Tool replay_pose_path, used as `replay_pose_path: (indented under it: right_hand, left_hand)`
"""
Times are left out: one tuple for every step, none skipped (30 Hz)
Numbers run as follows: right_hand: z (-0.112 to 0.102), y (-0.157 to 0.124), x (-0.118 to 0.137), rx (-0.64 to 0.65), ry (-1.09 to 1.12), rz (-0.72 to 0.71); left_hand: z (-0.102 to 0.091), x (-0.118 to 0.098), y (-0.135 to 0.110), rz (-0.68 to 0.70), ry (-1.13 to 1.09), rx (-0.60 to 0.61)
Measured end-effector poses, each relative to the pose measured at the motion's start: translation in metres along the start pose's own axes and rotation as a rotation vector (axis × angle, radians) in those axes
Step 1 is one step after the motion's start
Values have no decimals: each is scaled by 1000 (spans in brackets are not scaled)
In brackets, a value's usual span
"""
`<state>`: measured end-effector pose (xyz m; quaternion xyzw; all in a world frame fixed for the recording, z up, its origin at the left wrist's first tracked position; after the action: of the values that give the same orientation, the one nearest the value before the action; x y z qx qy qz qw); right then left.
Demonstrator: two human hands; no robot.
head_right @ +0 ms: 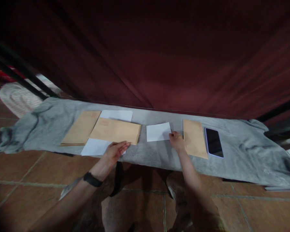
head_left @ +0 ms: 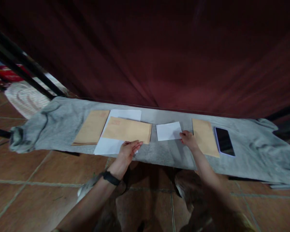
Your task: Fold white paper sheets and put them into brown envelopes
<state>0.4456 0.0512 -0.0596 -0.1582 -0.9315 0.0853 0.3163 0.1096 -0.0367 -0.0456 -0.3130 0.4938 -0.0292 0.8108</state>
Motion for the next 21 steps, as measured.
replay_pose_path:
  right_hand:
    - [-1, -1, 1, -5, -7, -2]
    - [-1, -2, 2, -7, -14, -5]
    - [-2, -3, 3, -8, -21, -8]
    - [-2, -4, 3, -8, -28, -11]
    - [-2, -5, 4, -8, -36, -15]
    - [-3, -6, 5, -8, -43, -17]
    - [-3, -6, 5, -8, -49, -19]
    - [-3, -7, 5, -7, -55, -20]
    - [-3, -7, 5, -7, -60, -21]
    - [-3, -8, 5, -6, -62, -21]
    - [-3, -8, 5, -6, -66, -19]
    - [-4, -8, 5, -4, -76, -17]
    - [-4, -9, 6, -4, -93, -16]
    - [-4, -9, 6, -5, -117, -17]
    - [-5, -10, 7, -7, -141, -21]
    - [-5, -10, 7, -10, -165, -26]
    - [-6, -10, 8, -10, -185, -33]
    - [-6, -10, 8, -6, -197, -40]
    - [-6, -10, 9, 5, -204, -45]
    - [-6, -10, 9, 19, -210, -47]
    - [-5, -10, 9, 33, -216, -47]
  left_hand:
    - [1, 4, -1, -3, 10, -2]
    - [1, 6, -3, -1, 16, -6]
    - [0, 7, -4, 5, 19, -9]
    - [-1, 8, -5, 10, 21, -9]
    - [-3, 8, -7, 8, 21, -6]
    - [-4, 10, -10, -2, 20, 1]
    - [-6, 12, -13, -21, 21, 12]
    - [-7, 14, -15, -43, 23, 25]
    - [-8, 17, -18, -64, 26, 38]
    - [-9, 19, -21, -79, 29, 49]
    - [-10, 20, -23, -84, 34, 55]
    - [-11, 19, -25, -78, 44, 56]
    - [-12, 19, -28, -71, 61, 60]
    - [-13, 17, -30, -61, 91, 74]
    - [-12, 15, -33, -42, 138, 98]
    - [-10, 12, -35, -1, 208, 132]
    - [-7, 8, -38, 76, 304, 170]
    - [-1, 3, -40, 193, 426, 212]
    - [6, -3, -41, 353, 573, 251]
    - [15, -8, -42, 539, 737, 284]
    - [26, -12, -41, 716, 908, 320]
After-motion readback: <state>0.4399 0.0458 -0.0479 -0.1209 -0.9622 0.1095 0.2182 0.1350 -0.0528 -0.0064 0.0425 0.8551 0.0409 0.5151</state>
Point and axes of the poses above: each hand's wrist, its own y-axis towards the middle knuckle, its own z-axis out of the palm, x = y × z, the point moved 4 cm from there along y, towards the middle knuckle, and after that the axes turned 3 degrees about z, right-handed, at the moved point
